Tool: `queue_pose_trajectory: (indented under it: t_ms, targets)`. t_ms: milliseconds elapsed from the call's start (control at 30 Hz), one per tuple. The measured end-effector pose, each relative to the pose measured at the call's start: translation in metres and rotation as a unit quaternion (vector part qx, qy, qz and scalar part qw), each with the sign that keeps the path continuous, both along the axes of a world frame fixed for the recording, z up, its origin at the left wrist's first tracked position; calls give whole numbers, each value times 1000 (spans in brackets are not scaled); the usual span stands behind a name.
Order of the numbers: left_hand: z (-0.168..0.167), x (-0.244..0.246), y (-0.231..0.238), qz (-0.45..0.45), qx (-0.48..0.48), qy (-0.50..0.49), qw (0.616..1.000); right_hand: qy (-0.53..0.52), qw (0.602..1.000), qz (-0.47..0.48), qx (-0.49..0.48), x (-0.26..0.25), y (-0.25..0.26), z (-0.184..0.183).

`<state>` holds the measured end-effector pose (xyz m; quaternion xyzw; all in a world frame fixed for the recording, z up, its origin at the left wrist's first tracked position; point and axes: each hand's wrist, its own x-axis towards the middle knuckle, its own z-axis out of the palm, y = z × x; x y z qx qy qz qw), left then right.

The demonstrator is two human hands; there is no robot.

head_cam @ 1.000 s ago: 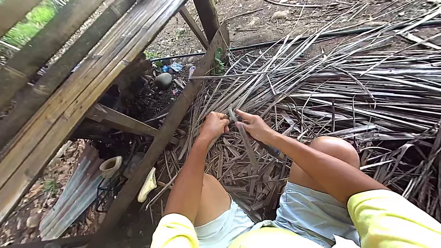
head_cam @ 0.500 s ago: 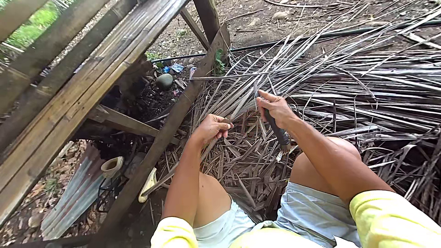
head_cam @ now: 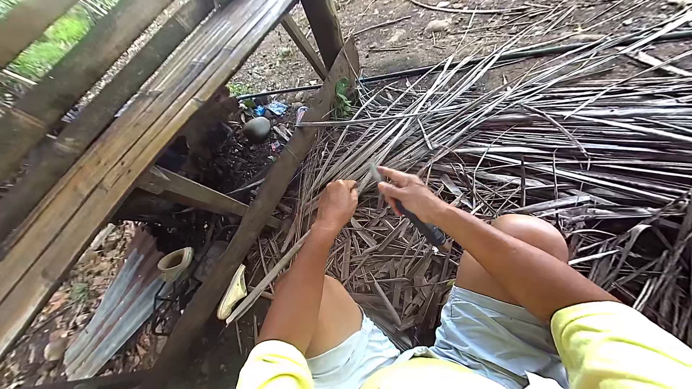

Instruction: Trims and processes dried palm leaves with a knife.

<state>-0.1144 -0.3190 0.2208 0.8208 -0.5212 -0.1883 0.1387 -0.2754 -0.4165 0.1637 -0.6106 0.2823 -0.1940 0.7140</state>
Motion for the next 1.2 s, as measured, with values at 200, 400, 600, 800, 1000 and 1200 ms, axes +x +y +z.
queue_pose_trajectory:
  t_ms: [200,400,600,800,1000,1200]
  targets:
    - [1,-29,-1,-4,33,-115,993,-25,999,-21,38,13,-4,-15]
    - [2,-31,7,-28,-24,-143,989,-58,978,-145,136,2,-43,-6]
    - [10,-17,18,-44,-73,-72,994,-97,951,-264,130,-25,-92,-6]
    - [16,10,20,27,-1,-49,998,-114,903,-402,98,-45,-108,-4]
    - [-8,14,-3,-30,16,53,998,-93,985,-14,143,-9,-23,6]
    - [-1,25,4,-28,55,114,992,-146,965,-131,173,-15,-55,5]
